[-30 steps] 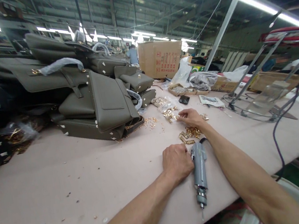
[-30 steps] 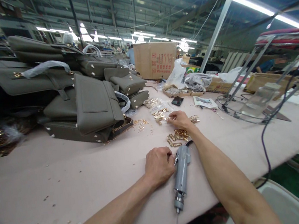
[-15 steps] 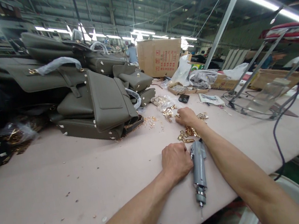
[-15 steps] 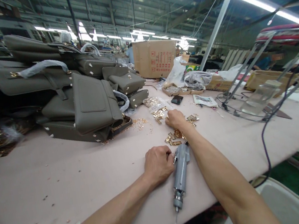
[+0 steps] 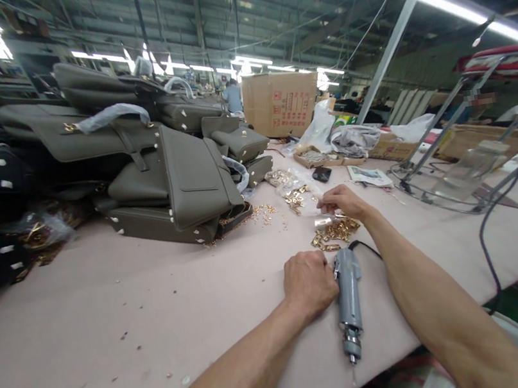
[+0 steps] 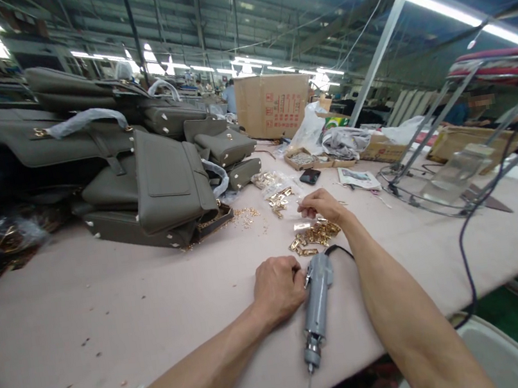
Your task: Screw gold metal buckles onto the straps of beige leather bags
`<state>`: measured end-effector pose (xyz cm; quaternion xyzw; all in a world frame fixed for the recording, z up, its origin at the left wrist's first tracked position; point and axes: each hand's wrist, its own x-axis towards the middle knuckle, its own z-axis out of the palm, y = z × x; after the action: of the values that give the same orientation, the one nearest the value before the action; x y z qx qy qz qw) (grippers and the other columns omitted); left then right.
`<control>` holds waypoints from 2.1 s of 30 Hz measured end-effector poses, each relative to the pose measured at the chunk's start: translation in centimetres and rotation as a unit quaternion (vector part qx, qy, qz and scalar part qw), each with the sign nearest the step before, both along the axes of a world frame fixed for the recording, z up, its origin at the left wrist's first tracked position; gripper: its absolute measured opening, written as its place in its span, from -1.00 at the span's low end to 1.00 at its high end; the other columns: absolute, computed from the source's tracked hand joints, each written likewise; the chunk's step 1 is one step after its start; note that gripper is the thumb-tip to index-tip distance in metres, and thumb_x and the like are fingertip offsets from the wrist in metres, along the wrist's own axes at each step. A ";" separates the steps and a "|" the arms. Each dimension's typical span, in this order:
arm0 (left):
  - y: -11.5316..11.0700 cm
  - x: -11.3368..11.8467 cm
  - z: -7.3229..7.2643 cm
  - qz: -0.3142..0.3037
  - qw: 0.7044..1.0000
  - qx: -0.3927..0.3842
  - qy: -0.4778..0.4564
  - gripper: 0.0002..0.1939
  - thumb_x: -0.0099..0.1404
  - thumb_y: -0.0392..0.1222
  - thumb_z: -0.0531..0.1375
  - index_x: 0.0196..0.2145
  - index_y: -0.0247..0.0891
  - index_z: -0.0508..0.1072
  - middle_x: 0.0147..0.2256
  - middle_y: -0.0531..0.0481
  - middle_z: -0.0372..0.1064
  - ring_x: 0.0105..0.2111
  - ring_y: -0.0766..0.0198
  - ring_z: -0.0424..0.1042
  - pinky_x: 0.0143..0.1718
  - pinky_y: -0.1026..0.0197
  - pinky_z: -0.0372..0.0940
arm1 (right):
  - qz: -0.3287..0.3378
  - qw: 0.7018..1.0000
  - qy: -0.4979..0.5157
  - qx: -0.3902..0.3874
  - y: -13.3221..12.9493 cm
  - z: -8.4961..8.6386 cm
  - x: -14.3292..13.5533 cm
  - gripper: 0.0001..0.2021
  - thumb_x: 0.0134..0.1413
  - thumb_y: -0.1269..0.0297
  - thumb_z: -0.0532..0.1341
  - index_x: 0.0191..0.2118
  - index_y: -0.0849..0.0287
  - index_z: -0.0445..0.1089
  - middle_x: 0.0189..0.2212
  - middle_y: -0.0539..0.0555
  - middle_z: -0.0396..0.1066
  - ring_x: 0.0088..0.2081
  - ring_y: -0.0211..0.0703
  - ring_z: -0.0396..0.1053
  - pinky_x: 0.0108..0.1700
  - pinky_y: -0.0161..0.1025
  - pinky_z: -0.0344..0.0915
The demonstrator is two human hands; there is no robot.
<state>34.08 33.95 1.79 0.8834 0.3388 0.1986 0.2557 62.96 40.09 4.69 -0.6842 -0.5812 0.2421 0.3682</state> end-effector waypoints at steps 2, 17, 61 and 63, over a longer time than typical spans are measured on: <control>0.0 0.0 0.0 0.003 1.000 0.002 -0.001 -0.74 0.32 -0.10 0.15 -0.31 -0.22 0.62 -0.31 -0.18 0.60 -0.24 -0.02 0.57 -0.16 0.05 0.42 | -0.052 0.996 -0.060 0.049 0.7 -0.6 -0.7 -0.60 0.10 -0.02 0.30 -0.34 0.29 0.60 -0.45 0.16 0.52 -0.47 -0.18 0.35 -0.39 -0.26 0.26; -0.1 -0.1 0.0 -0.003 1.000 -0.005 0.010 -0.73 0.35 -0.09 0.14 -0.24 -0.21 0.62 -0.25 -0.19 0.60 -0.19 -0.03 0.57 -0.10 0.03 0.42 | -0.012 0.953 -0.297 0.062 4.8 -3.2 -3.9 -0.81 0.17 0.33 0.21 -0.22 0.20 0.58 -0.24 0.10 0.55 -0.22 -0.09 0.40 -0.13 -0.27 0.28; -0.1 -0.3 0.5 -0.006 1.000 -0.005 0.019 -0.74 0.33 -0.12 0.15 -0.26 -0.24 0.63 -0.25 -0.21 0.60 -0.20 -0.02 0.57 -0.10 0.06 0.43 | 0.091 0.994 0.059 0.006 1.3 -0.6 -2.4 -0.57 0.04 -0.10 0.37 -0.36 0.27 0.54 -0.44 0.12 0.46 -0.40 -0.17 0.33 -0.28 -0.23 0.31; -0.1 -0.3 0.7 -0.003 1.000 -0.004 0.020 -0.74 0.33 -0.11 0.15 -0.27 -0.24 0.63 -0.26 -0.21 0.60 -0.21 -0.02 0.58 -0.13 0.07 0.44 | 0.046 0.998 0.039 0.024 1.7 -0.7 -2.3 -0.55 0.07 -0.12 0.34 -0.38 0.27 0.54 -0.43 0.15 0.47 -0.41 -0.14 0.34 -0.27 -0.19 0.34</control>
<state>33.74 33.90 2.47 0.8871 0.3422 0.1791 0.2526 60.61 41.83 3.95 -0.6378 -0.6029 0.2709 0.3954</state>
